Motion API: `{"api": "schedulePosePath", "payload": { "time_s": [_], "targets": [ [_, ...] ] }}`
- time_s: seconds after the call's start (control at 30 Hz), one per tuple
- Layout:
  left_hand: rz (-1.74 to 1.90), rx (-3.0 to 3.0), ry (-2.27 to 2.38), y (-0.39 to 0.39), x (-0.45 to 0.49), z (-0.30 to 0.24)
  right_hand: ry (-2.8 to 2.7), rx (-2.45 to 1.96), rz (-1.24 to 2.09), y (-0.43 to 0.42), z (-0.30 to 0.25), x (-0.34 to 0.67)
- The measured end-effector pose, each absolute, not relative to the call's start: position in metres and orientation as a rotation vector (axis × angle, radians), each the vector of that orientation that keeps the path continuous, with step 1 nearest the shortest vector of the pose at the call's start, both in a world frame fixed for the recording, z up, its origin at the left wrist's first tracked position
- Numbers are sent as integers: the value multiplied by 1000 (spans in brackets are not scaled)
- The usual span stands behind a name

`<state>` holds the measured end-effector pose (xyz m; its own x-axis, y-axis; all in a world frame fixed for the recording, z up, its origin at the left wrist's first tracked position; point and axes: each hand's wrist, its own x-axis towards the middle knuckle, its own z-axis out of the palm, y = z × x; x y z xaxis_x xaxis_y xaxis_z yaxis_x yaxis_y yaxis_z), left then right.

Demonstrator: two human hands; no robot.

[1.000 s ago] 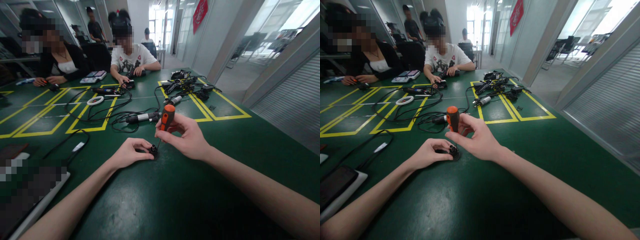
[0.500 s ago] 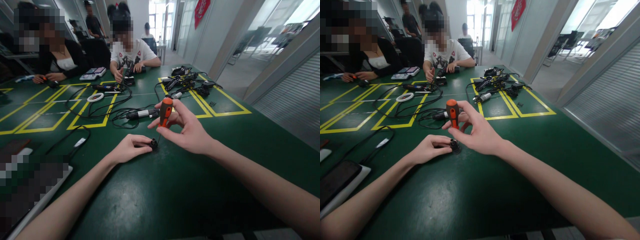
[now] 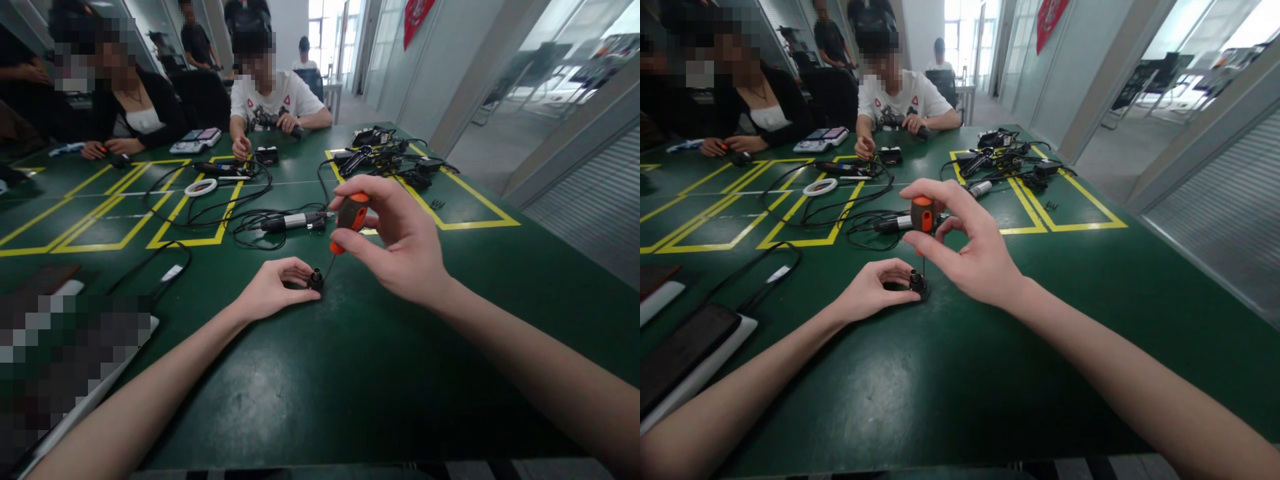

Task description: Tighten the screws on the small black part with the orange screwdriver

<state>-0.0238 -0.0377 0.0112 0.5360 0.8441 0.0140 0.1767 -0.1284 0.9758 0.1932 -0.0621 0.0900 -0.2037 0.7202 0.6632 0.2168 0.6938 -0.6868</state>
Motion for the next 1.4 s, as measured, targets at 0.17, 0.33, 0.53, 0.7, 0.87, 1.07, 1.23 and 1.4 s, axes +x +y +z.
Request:
{"api": "schedulePosePath", "payload": {
  "time_s": [0.17, 0.33, 0.53, 0.7, 0.87, 1.07, 1.23, 1.4],
  "targets": [
    [712, 1770, 863, -41, -19, 11, -1747, -727, 529, -65, 93, 193],
    [701, 1882, 867, -41, -16, 12, -1729, -615, 579, -67, 96, 193],
    [640, 1659, 849, -32, -19, 11, -1712, -700, 506, -65, 99, 197],
    [553, 1447, 833, -26, -22, 15, -1726, -679, 636, -68, 100, 197],
    [563, 1457, 840, -24, -25, 15, -1740, -698, 617, -67, 100, 198],
    [582, 1650, 812, -26, -27, 13, -1733, -686, 552, -68, 103, 196],
    [627, 1716, 804, -30, -22, 12, -1724, -646, 630, -68, 100, 196],
    [607, 1652, 843, -28, -23, 14, -1712, -683, 520, -66, 101, 196]
  ]
}}
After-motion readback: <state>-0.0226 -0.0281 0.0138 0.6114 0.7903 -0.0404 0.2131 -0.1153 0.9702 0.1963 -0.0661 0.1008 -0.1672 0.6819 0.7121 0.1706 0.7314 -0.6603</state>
